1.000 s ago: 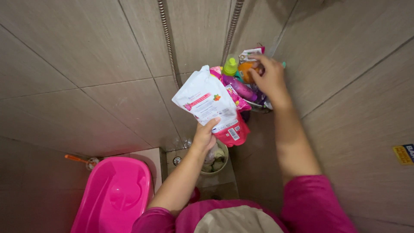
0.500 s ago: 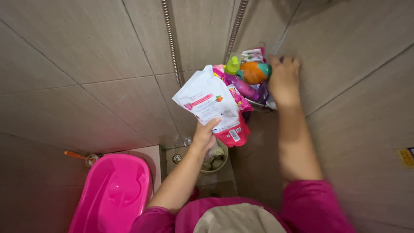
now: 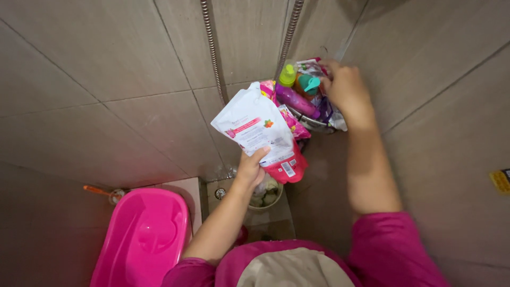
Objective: Refilling a hand soap dispenser from a refill pouch in a bathroom.
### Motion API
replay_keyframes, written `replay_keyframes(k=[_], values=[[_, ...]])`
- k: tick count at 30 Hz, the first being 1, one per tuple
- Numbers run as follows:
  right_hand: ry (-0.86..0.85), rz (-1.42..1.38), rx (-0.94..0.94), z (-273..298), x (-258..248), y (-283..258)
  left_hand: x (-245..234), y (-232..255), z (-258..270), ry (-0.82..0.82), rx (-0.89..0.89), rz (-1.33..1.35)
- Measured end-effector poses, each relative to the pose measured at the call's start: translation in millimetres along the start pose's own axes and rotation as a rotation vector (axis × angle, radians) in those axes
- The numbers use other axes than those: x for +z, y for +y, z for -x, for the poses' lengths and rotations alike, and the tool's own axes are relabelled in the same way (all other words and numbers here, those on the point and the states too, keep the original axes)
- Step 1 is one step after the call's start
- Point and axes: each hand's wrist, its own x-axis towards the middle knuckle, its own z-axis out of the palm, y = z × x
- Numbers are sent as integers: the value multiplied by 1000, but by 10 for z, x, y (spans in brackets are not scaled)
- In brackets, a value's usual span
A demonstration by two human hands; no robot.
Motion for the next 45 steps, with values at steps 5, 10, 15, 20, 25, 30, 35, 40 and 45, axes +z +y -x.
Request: replay_keyframes(k=[5,10,15,20,25,30,35,40,45], values=[[212,-114,61,471,-22,296,40,47,61,-12,-31,20],[336,-168,150,1109,-106,199,-19,23,120,-39,-62,25],[374,-139,120,1246,-196,-79,75,45,179,-68,-126,68],[243,-610,123,1357,-39,-231,62,10,252,-106,-142,75],[-54,-949,78,1350,157,-408,49,28,315,-157,-172,64],[-269,-1245,90,1375,242,-489,111,93,417,-181,-209,73],[-319,-1423,69,1507,130,-564,87,125,470,-185,-181,68],[-371,-1272,146,1681,387,-413,86,184,506,-188,-170,71],[-401,-1246,185,1714,556,-342,108,273,588,-211,-185,31]])
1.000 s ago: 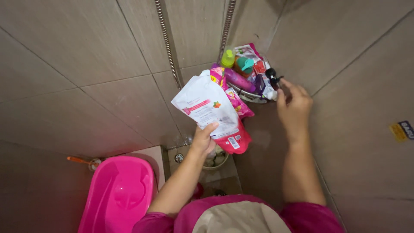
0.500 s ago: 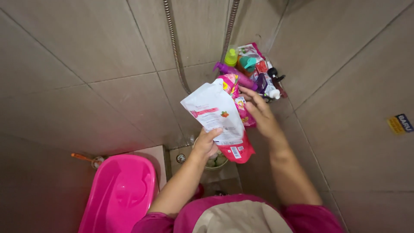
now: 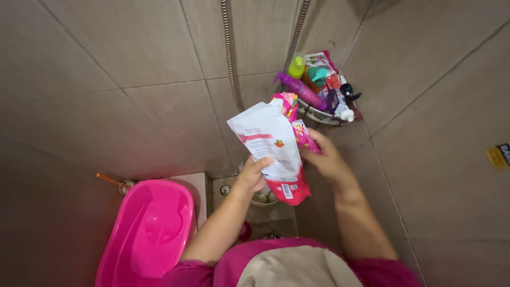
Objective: Refilling a hand soap dispenser from a refill pouch in a bathroom.
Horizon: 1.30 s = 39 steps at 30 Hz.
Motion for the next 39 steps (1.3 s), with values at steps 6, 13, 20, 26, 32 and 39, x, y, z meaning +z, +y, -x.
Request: replay_keyframes(k=[6,13,20,26,32,39], values=[[-68,-5,-64,-42,184,-181,-20,59,136,52,18,-22],[-97,7,-160,-267,379,23,-55,159,346,120,134,-76],[26,-288,-296,-418,457,-145,-231,274,673,173,374,21],[-31,-134,-411,-346,429,-233,-49,427,761,334,554,-17],[-16,52,-521,-153,377,-366,186,445,671,339,563,-49],[74,160,-576,69,350,-869,444,446,539,277,489,-73]])
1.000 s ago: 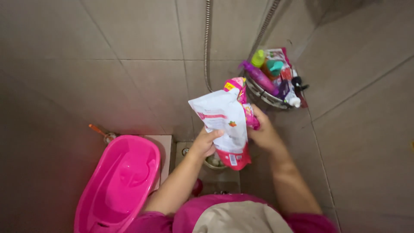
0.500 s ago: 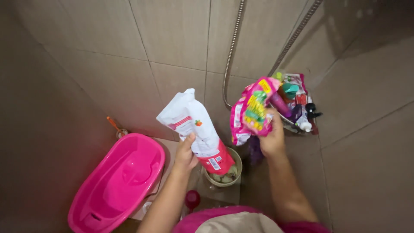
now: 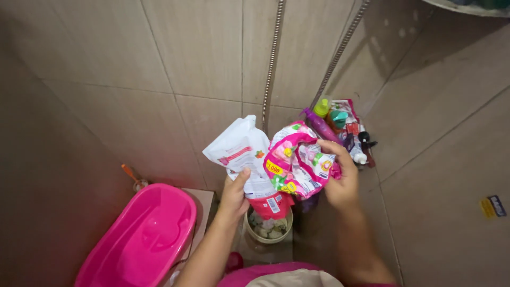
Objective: Refilling a hand soap dispenser from a refill pouch in a bathroom.
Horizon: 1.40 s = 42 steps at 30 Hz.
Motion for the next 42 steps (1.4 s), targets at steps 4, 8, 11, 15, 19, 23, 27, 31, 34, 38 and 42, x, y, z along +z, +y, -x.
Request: replay_keyframes(k=[4,8,11,15,19,23,27,31,34,38,42], values=[[22,-120,89,-25,-47,-247,38,-119,-90,-6,-33,-60],[134,-128,149,-24,-184,-332,134,-179,-159,-50,-110,-68],[197,-19,115,-77,-292,-462,192,-240,-235,-58,-167,-82],[266,62,111,-165,-354,-638,261,-349,-330,-101,-249,-77],[345,21,109,-170,-497,-539,405,-381,-427,-150,-288,-67],[402,-52,124,-210,-563,-548,535,-394,-550,-174,-322,-60],[430,-121,69,-366,-587,-661,652,-458,-691,-188,-342,-82],[482,-155,-2,-704,-639,-839,843,-477,-817,-237,-346,-75],[532,-161,-109,-1120,-768,-1078,1054,-488,-963,-282,-380,-36],[565,-155,-358,-1834,-951,-1563,1400,-409,-1077,-325,-372,-50],[517,-93,-561,-2745,-1242,-1896,1591,-437,-1114,-373,-378,0]])
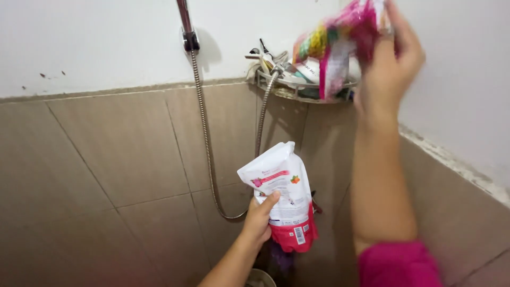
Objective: Refilling a hand soap dispenser from a refill pouch in a bathroom.
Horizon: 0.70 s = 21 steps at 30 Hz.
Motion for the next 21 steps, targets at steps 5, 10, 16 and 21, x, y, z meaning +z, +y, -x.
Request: replay_keyframes(k=[5,10,16,21], values=[[-191,683,4,-683,-194,634,-108,-220,-54,41,4,0],[-678,1109,206,-269,-250,731,-78,-270,7,54,27,-16],[-674,1427,-6,95,-135,645,-240,-319,156,101,43,-6],[-456,1106,-513,713,-267,86,-319,-299,283,183,84,-18]])
